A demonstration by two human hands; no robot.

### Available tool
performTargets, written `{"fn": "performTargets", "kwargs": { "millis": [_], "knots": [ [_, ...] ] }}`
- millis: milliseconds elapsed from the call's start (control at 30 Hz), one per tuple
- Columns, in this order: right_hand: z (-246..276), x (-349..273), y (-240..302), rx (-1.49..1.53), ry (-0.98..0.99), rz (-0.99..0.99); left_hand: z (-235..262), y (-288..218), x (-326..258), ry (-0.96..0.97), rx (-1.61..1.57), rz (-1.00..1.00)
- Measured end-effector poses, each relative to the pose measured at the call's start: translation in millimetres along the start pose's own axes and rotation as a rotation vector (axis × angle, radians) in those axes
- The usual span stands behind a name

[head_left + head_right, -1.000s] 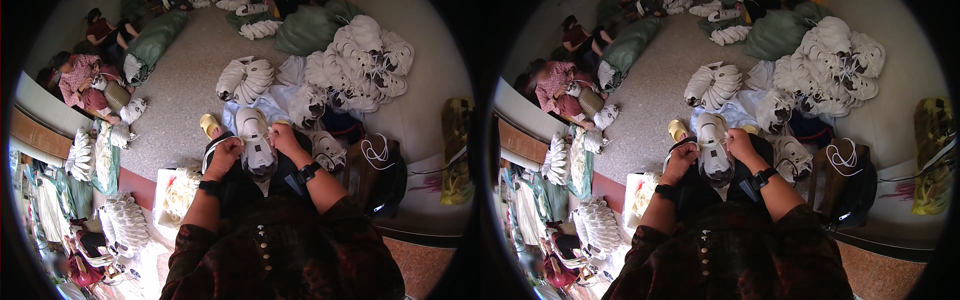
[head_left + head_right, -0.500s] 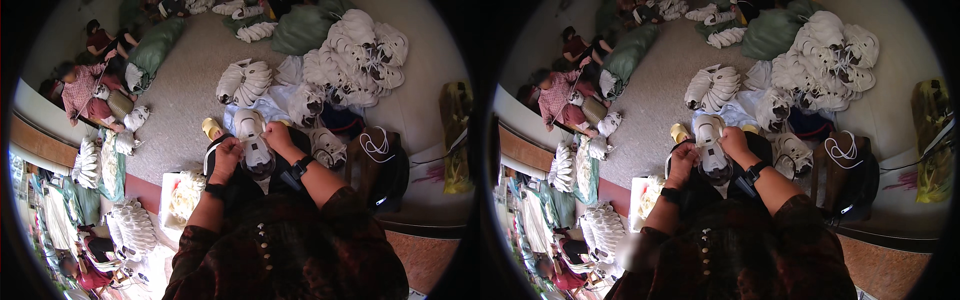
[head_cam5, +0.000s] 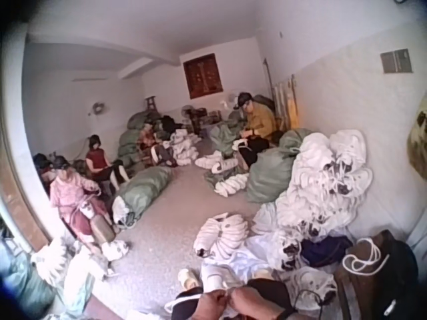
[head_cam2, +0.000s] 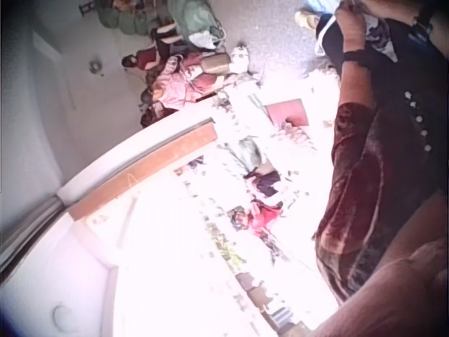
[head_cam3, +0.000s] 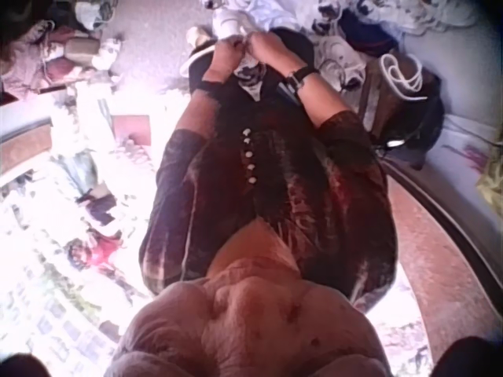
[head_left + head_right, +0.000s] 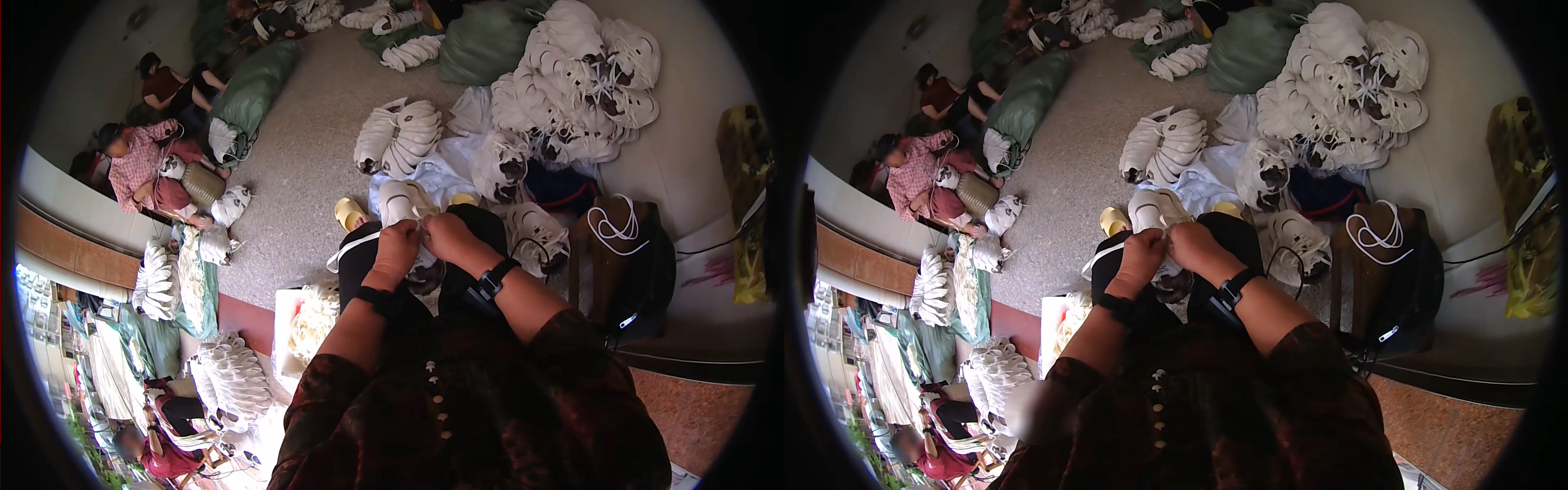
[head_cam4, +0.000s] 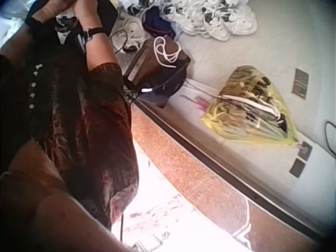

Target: Lacing and assembling components for white sneakers in a manufacturing environment.

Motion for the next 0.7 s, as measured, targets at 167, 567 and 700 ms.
{"fn": "performTargets", "kwargs": {
  "millis": [167,567,700],
  "knots": [
    [8.7,1.4,-9.1,0.207,0.038,0.039,-1.3,0.1,1.3,0.017,0.089,-0.016],
    [2.2,-7.6,-11.6,0.223,-0.059,0.032,12.0,-21.9,-9.5,0.019,0.546,-0.092],
    [9.6,-10.6,1.7,0.155,-0.244,0.035,52.4,14.2,-40.6,-0.012,0.081,0.09]
  ]
}}
Point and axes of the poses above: each hand's wrist, its own x-axis towards the middle knuckle, its own z-axis out of the back of the hand, y = z × x, the point moved 6 cm from there along x, towards the middle knuckle, and after that the axes turned 3 degrees about -z, right-handed, at the moved point
